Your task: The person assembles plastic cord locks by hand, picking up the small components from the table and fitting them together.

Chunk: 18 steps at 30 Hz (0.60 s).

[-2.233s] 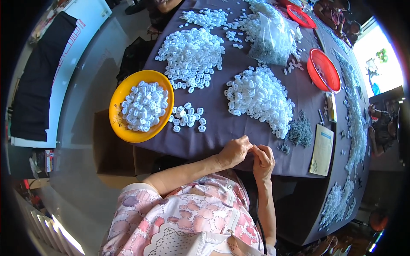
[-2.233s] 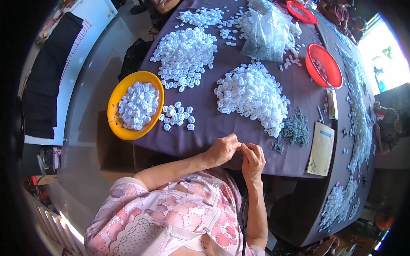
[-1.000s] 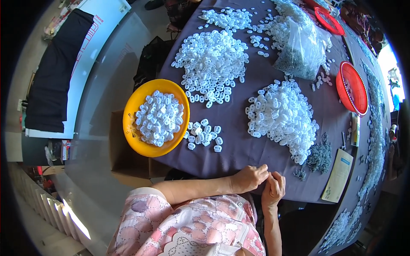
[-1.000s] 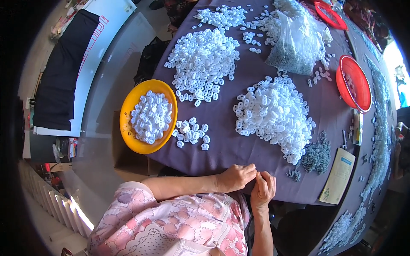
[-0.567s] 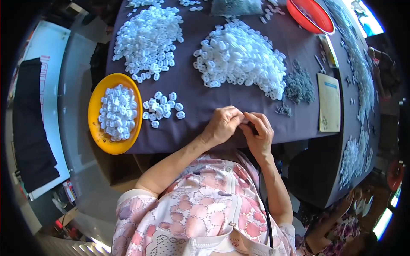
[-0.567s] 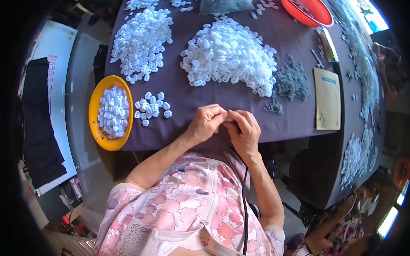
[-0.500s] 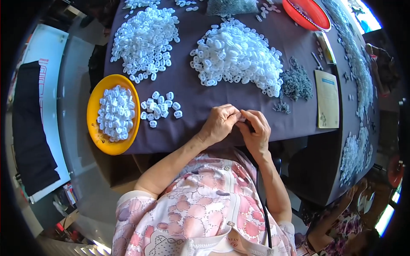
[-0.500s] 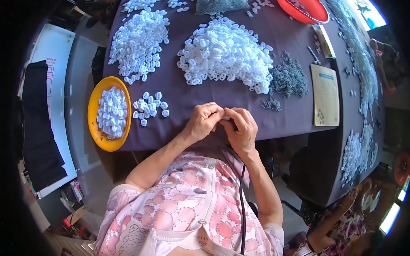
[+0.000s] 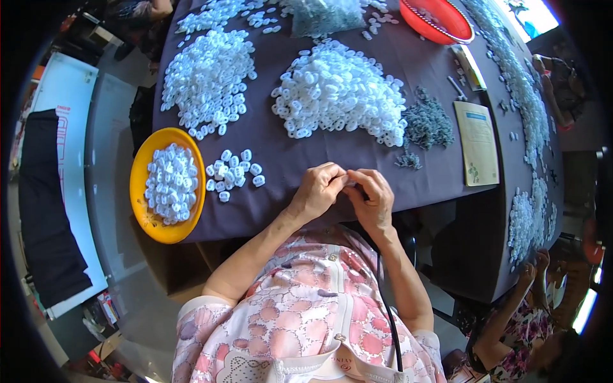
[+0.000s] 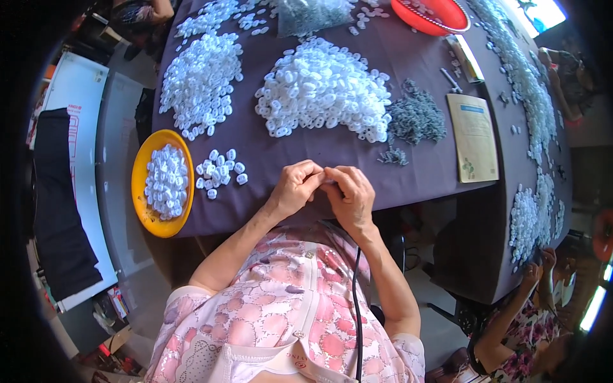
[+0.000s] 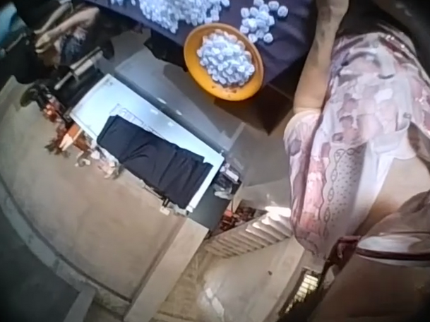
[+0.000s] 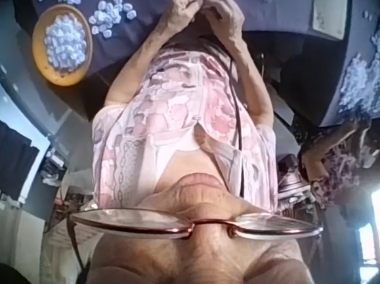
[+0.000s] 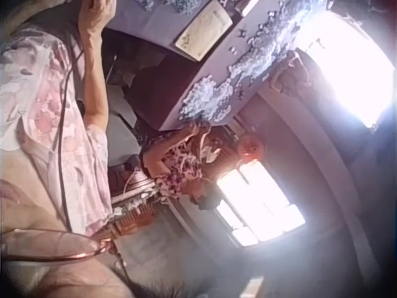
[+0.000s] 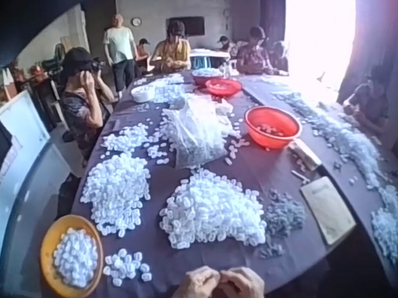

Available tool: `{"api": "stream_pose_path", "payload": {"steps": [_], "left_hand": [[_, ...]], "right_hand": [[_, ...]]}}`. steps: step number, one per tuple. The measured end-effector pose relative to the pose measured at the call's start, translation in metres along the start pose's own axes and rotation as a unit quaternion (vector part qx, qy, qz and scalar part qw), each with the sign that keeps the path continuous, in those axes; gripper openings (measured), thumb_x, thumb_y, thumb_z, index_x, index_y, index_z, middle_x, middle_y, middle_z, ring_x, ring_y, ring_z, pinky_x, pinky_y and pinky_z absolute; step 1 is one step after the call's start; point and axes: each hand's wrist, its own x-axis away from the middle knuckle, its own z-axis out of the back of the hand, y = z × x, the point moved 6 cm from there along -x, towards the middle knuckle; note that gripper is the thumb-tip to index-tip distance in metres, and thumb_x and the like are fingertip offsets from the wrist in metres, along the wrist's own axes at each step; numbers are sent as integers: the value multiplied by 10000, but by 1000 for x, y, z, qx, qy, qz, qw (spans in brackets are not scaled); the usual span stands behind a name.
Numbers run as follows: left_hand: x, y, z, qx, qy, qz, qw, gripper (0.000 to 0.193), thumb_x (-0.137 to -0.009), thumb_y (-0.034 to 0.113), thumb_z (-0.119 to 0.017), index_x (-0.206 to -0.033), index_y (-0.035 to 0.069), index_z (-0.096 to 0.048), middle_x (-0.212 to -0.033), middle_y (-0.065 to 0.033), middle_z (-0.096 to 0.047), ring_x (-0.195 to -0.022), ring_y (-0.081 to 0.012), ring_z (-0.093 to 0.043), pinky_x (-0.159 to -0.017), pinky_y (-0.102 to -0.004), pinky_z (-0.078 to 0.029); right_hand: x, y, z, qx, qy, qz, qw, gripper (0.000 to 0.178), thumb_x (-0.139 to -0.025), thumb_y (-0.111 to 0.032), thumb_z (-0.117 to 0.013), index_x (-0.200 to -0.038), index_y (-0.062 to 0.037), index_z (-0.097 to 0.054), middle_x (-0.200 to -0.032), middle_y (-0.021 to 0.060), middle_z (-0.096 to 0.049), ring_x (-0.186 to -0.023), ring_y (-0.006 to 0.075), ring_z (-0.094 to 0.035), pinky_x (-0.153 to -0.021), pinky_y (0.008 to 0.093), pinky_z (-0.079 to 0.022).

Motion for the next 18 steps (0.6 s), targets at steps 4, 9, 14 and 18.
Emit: {"api": "stream_pose_path", "payload": {"steps": [4, 9, 14, 18], "left_hand": [[5, 5, 12, -62, 45, -47, 996, 106, -855, 62, -601, -797, -24, -623, -651, -35, -575, -481, -66, -486, -446, -238, -384], [24, -3, 62, -63, 117, 42, 990, 121, -857, 59, -618, -761, -13, -626, -580, 19, -523, -458, -29, -437, -419, -213, -338], [46, -12, 107, -98, 133, 166, 972, 153, -846, 58, -613, -733, -45, -598, -606, -54, -585, -535, -74, -509, -487, -255, -406], [55, -7, 129, -190, 164, 118, 961, 157, -823, 67, -628, -714, -36, -581, -615, -109, -603, -534, -159, -576, -500, -294, -439]], "right_hand": [[-1, -11, 8, 38, -37, 23, 998, 358, -657, 7, -715, -994, -76, -626, -909, 100, -600, -808, 282, -599, -670, 361, -494], [-7, 23, 53, 108, 35, -43, 993, 104, -769, 10, -640, -845, -60, -634, -797, 90, -587, -698, 269, -598, -602, 340, -477], [-24, 36, 61, 203, 27, -41, 978, 75, -783, -33, -642, -843, -76, -624, -771, 79, -533, -729, 270, -576, -617, 357, -457], [-25, 39, 56, 240, 5, -67, 968, 69, -790, -47, -641, -850, -77, -623, -787, 83, -535, -751, 279, -578, -635, 365, -459]]}}
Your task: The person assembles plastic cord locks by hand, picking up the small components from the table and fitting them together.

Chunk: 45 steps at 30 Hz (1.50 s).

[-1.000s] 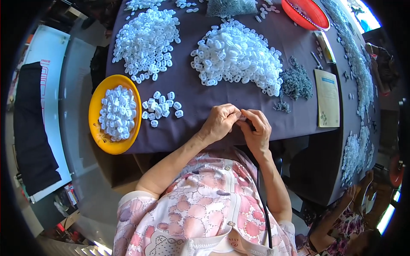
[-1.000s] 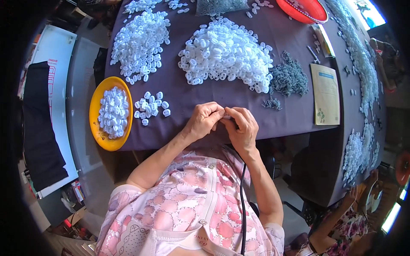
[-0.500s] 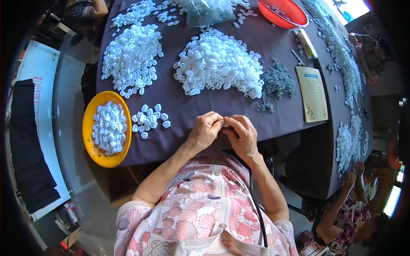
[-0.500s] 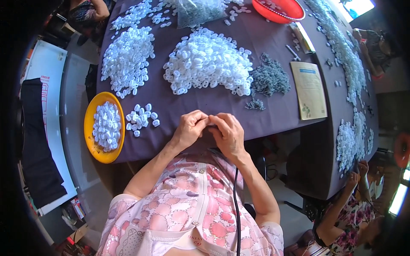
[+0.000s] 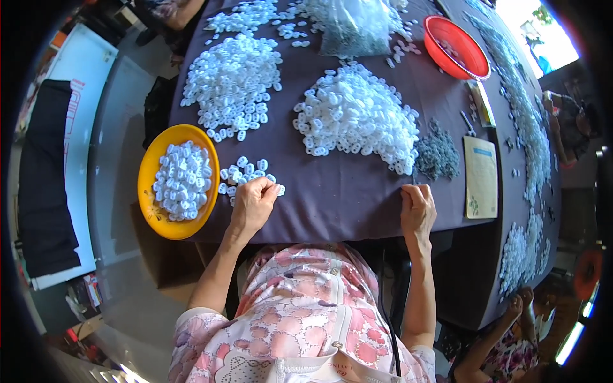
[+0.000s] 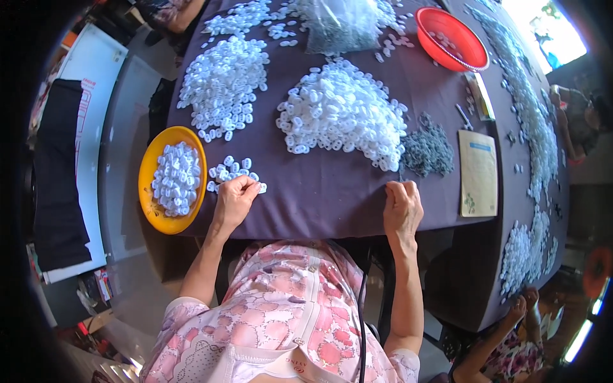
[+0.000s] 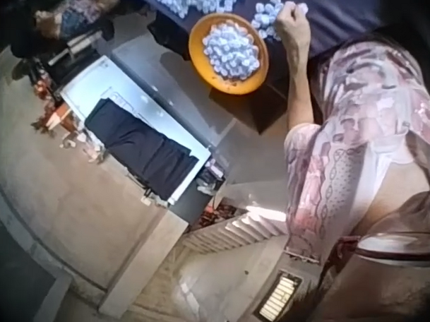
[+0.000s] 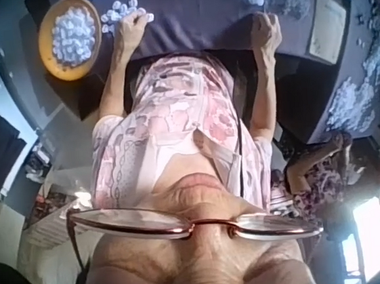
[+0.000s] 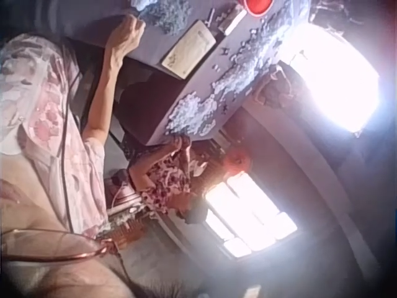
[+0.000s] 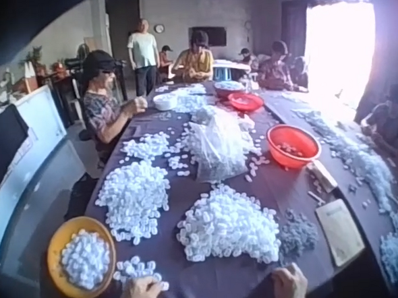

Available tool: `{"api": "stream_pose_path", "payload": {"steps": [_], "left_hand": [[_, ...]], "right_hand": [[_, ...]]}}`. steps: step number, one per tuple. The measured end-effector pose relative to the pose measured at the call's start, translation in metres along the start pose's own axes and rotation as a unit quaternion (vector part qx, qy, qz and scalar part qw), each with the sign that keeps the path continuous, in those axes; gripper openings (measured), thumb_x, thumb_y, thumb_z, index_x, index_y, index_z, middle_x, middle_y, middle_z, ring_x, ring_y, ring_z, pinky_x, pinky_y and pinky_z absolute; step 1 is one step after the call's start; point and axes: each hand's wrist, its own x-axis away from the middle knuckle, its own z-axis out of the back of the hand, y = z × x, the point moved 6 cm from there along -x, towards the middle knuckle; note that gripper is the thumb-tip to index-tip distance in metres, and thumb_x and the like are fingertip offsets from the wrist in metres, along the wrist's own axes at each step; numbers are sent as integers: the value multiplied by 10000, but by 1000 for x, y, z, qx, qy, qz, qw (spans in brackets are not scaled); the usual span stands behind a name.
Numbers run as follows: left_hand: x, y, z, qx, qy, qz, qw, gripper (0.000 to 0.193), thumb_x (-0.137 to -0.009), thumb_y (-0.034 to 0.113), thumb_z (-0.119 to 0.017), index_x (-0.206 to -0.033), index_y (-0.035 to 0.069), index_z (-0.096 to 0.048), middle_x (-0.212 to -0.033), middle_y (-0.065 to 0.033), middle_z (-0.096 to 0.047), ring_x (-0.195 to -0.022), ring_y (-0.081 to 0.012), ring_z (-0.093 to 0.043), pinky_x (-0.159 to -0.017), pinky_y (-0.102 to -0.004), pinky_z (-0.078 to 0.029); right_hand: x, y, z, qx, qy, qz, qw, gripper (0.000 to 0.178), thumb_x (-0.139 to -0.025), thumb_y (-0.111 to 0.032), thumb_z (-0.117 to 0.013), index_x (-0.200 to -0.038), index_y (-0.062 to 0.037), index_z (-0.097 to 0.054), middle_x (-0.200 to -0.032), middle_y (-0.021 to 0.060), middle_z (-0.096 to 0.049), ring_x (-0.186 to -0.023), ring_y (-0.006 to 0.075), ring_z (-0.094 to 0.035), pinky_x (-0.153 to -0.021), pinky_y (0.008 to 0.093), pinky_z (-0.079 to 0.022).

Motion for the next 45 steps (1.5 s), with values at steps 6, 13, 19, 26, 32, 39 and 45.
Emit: {"api": "stream_pose_path", "payload": {"steps": [6, 13, 19, 26, 32, 39, 45], "left_hand": [[-4, 14, 15, -168, 86, -40, 981, 124, -742, 93, -699, -733, 16, -603, -716, -116, -621, -637, -282, -633, -584, -378, -497], [-41, 60, -34, -65, 91, -172, 979, 137, -751, 82, -687, -866, 41, -624, -869, -104, -557, -742, -283, -621, -635, -371, -510], [-75, 70, -59, -106, 142, -255, 951, 247, -723, 85, -711, -954, 69, -627, -943, -82, -521, -863, -260, -579, -711, -353, -500], [-46, 78, -80, -110, 126, -304, 938, 144, -717, 36, -687, -853, 68, -651, -935, -50, -541, -834, -246, -552, -701, -343, -491], [-23, 80, -80, -76, 70, -294, 950, 105, -698, 87, -720, -741, 77, -625, -1022, -42, -550, -907, -247, -516, -776, -377, -404], [-49, 91, -89, -123, 111, -277, 946, 171, -677, 147, -745, -819, 112, -656, -997, -16, -551, -946, -234, -492, -790, -384, -370], [-47, 101, -105, -200, 86, -287, 933, 171, -644, 138, -747, -795, 112, -671, -982, -9, -546, -953, -214, -475, -793, -397, -343]], "right_hand": [[4, 2, -1, 16, -7, 0, 1000, 70, -800, -70, -639, -857, -65, -599, -789, 86, -536, -749, 280, -575, -640, 374, -457], [3, -11, -2, 19, -12, 37, 999, 65, -810, -22, -589, -847, -42, -540, -794, 104, -518, -754, 297, -556, -636, 385, -443], [17, -29, -5, -72, -22, 64, 995, 92, -797, 8, -586, -861, -40, -541, -804, 115, -527, -739, 304, -557, -629, 381, -450], [19, -39, -19, -135, -1, 82, 987, 94, -799, 34, -568, -858, -24, -522, -803, 127, -540, -714, 307, -564, -620, 366, -460], [18, -33, -26, -162, 15, 61, 985, 99, -801, 51, -557, -862, -16, -517, -794, 135, -552, -705, 311, -576, -623, 352, -466], [18, -37, -25, -155, 25, 78, 984, 109, -792, 46, -565, -866, -19, -519, -787, 129, -559, -699, 301, -578, -616, 354, -466], [18, -36, -24, -153, 30, 71, 985, 112, -791, 39, -573, -870, -20, -520, -786, 126, -556, -704, 298, -576, -621, 355, -467]]}}
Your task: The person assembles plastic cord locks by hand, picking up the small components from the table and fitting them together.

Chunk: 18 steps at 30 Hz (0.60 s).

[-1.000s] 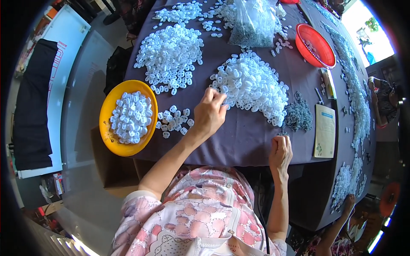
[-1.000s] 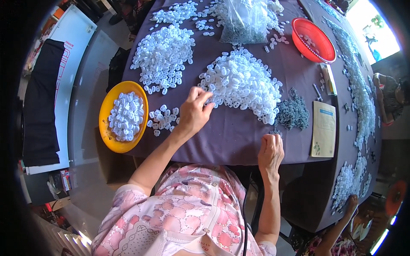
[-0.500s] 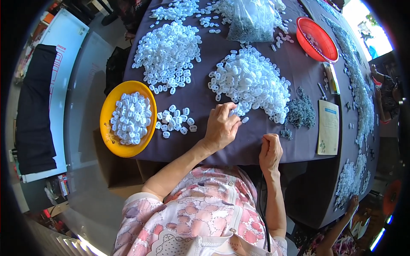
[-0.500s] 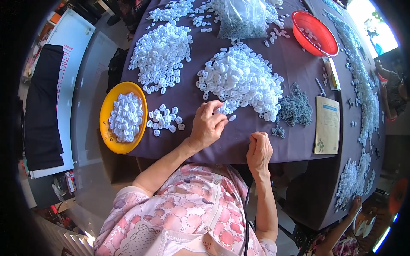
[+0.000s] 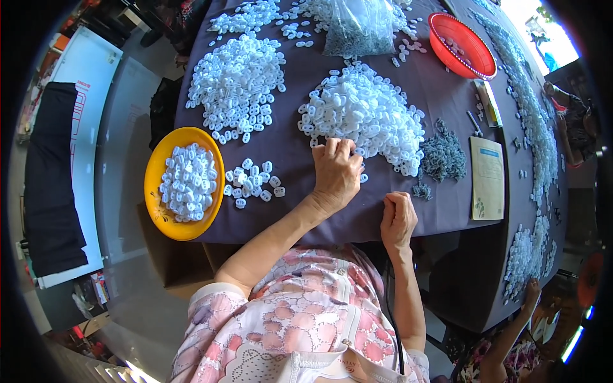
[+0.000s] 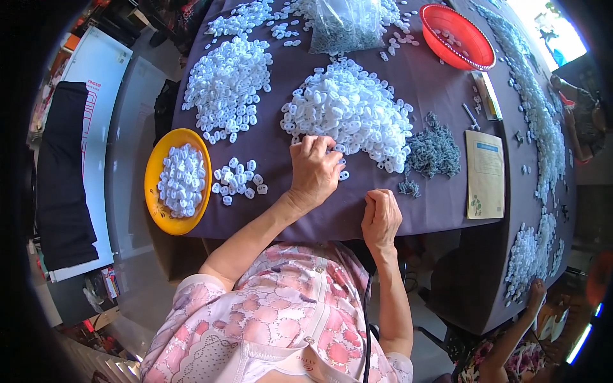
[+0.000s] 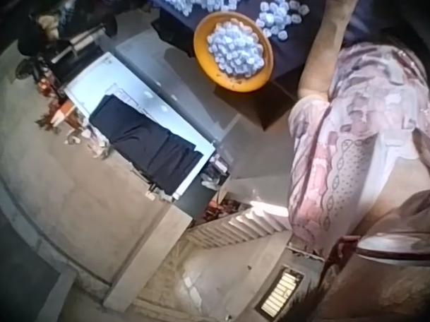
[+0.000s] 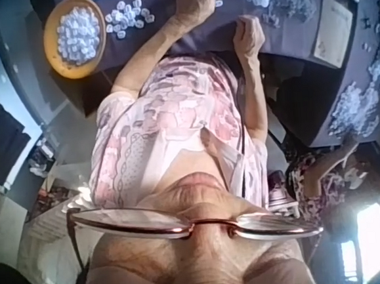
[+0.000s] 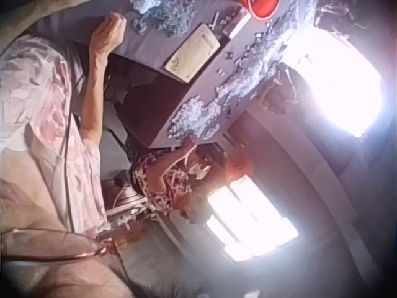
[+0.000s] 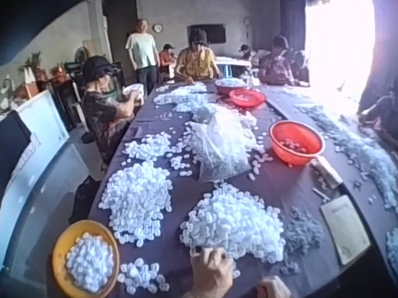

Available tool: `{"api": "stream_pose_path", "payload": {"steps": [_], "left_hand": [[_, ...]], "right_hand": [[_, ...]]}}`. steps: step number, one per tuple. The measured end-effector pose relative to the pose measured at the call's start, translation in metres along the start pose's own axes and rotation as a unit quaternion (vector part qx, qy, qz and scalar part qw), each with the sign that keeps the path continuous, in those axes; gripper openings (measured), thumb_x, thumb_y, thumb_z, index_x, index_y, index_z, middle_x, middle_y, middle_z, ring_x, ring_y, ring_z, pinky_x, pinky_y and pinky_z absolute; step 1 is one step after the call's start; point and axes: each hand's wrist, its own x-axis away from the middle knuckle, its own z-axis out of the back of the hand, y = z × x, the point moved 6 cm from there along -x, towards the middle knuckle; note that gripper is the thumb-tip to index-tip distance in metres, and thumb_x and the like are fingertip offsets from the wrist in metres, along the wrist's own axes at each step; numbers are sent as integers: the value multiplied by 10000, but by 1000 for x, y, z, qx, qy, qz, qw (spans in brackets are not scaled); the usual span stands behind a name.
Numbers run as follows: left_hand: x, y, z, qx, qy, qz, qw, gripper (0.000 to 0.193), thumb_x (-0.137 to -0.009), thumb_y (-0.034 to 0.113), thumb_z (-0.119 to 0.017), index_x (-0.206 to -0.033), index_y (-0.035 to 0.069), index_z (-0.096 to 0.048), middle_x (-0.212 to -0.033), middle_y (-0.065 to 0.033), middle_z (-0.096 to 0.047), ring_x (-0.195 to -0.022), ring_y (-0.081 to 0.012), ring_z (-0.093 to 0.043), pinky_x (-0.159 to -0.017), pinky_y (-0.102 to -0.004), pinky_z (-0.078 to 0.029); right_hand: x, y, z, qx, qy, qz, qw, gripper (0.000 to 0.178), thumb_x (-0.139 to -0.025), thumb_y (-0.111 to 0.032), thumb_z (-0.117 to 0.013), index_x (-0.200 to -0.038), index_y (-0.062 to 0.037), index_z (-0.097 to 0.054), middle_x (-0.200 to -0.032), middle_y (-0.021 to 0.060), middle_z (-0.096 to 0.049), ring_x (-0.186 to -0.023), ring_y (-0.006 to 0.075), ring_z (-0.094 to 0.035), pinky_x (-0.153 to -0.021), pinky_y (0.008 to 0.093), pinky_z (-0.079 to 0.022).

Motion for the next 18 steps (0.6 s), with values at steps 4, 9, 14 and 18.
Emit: {"api": "stream_pose_path", "payload": {"steps": [4, 9, 14, 18], "left_hand": [[4, 5, -4, -13, 27, -24, 999, 141, -641, 116, -733, -766, 124, -669, -939, -8, -547, -925, -214, -473, -770, -390, -333], [-5, 7, -7, -9, -23, 12, 1000, 67, -656, 96, -676, -720, 109, -663, -894, -41, -563, -889, -231, -479, -745, -405, -324], [-16, 10, -21, -110, -154, 93, 978, 58, -722, 122, -649, -765, 129, -688, -926, -58, -617, -967, -230, -504, -793, -424, -325], [-18, 12, -21, -109, -166, 101, 975, 100, -728, 99, -639, -821, 107, -676, -909, -70, -614, -962, -224, -515, -797, -416, -345]], "right_hand": [[2, 3, 0, 2, 11, 2, 1000, 109, -793, 37, -572, -871, -19, -520, -792, 129, -555, -708, 300, -575, -625, 356, -466], [1, 0, 0, 7, 13, 7, 1000, 114, -785, 40, -571, -869, -18, -521, -800, 131, -556, -712, 306, -574, -627, 356, -466], [2, -1, -1, 8, 6, 11, 1000, 104, -791, 53, -562, -862, -12, -521, -803, 136, -554, -710, 301, -574, -634, 343, -465], [3, -2, -1, 12, 12, 10, 1000, 111, -786, 49, -559, -867, -16, -520, -816, 137, -559, -719, 315, -576, -627, 358, -466]]}}
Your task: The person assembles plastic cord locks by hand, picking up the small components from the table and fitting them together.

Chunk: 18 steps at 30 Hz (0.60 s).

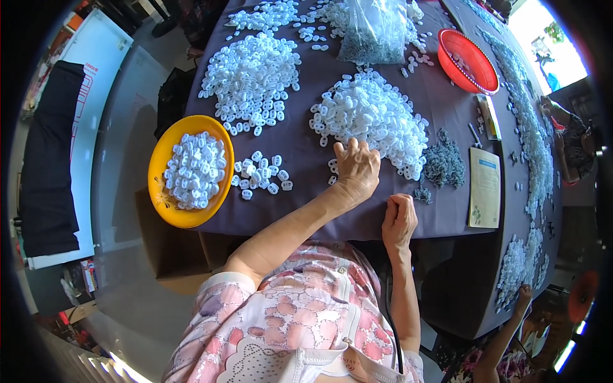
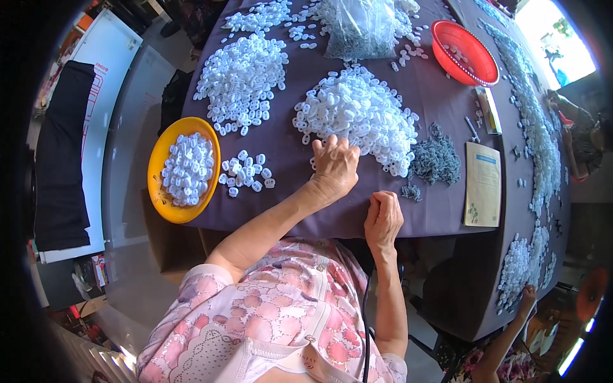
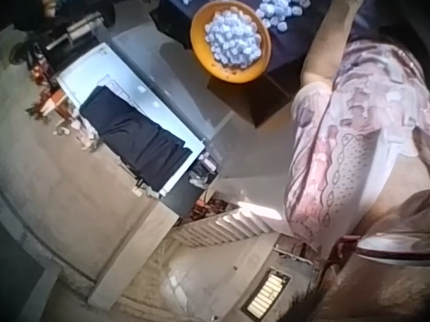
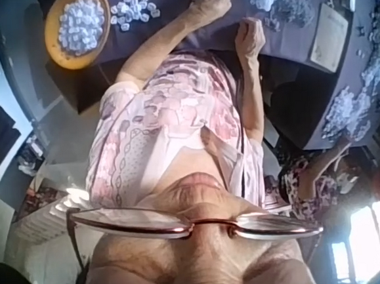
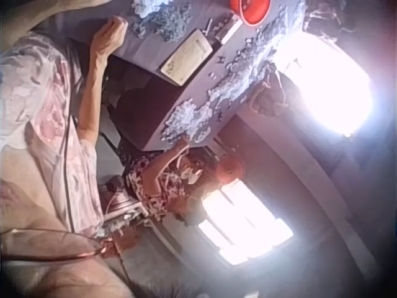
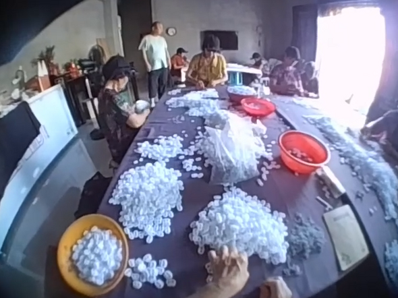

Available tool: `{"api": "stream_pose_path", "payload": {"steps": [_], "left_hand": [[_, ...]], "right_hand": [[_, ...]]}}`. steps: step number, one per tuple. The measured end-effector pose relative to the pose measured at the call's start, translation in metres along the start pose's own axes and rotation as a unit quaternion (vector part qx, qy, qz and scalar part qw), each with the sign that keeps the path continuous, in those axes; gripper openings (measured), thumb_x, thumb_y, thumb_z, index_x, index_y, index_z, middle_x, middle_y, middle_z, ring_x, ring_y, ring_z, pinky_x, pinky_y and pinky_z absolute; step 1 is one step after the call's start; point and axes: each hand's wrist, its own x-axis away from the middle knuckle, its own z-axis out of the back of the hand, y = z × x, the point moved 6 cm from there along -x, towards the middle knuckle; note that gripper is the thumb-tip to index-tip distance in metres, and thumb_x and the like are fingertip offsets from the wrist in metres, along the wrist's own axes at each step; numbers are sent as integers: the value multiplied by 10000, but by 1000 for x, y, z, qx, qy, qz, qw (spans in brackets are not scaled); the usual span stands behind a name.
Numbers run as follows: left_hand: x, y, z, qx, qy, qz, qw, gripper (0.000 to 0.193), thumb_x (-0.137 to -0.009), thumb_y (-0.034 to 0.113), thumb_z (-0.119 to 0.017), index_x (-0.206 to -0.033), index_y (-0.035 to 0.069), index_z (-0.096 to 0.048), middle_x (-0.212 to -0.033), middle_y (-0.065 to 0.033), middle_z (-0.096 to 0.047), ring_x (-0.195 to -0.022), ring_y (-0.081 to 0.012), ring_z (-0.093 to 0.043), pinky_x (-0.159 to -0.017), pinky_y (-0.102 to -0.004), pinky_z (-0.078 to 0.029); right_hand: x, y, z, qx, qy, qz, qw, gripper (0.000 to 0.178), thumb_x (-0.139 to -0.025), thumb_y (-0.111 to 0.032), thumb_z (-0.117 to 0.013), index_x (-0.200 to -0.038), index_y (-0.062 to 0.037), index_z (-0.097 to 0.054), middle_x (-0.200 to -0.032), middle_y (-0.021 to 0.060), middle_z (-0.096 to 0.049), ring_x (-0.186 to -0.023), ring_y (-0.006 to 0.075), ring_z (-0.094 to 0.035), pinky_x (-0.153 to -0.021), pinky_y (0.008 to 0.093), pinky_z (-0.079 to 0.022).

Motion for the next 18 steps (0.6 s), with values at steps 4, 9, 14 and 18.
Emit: {"api": "stream_pose_path", "payload": {"steps": [4, 9, 14, 18], "left_hand": [[21, -1, 11, 178, 142, -92, 969, 57, -751, -8, -597, -789, 28, -575, -865, -112, -604, -832, -289, -574, -709, -385, -448], [62, -30, -14, 629, -26, 76, 773, 155, -777, -13, -649, -931, -26, -656, -766, -61, -658, -615, -122, -619, -552, -262, -490], [91, -43, -35, 717, -76, 178, 670, 129, -845, 23, -640, -964, -17, -671, -787, -56, -667, -684, -115, -642, -627, -244, -558], [92, -46, -41, 724, -59, 181, 663, 135, -863, 34, -625, -979, -24, -660, -812, -64, -666, -686, -124, -643, -628, -258, -569]], "right_hand": [[3, 1, 2, -9, 12, -4, 1000, 103, -801, 49, -552, -874, -16, -522, -814, 136, -556, -710, 312, -573, -628, 351, -465], [5, 3, 2, -126, -23, -123, 984, 80, -835, 37, -576, -890, -13, -547, -763, 91, -564, -653, 181, -563, -598, 283, -450], [8, -7, -27, -265, -110, -191, 939, 80, -854, 29, -592, -911, -28, -591, -737, -15, -566, -662, 43, -524, -593, 190, -450], [0, -14, -31, -286, -119, -152, 938, 89, -819, 63, -603, -882, 0, -601, -776, 25, -598, -689, 74, -561, -628, 210, -454]]}}
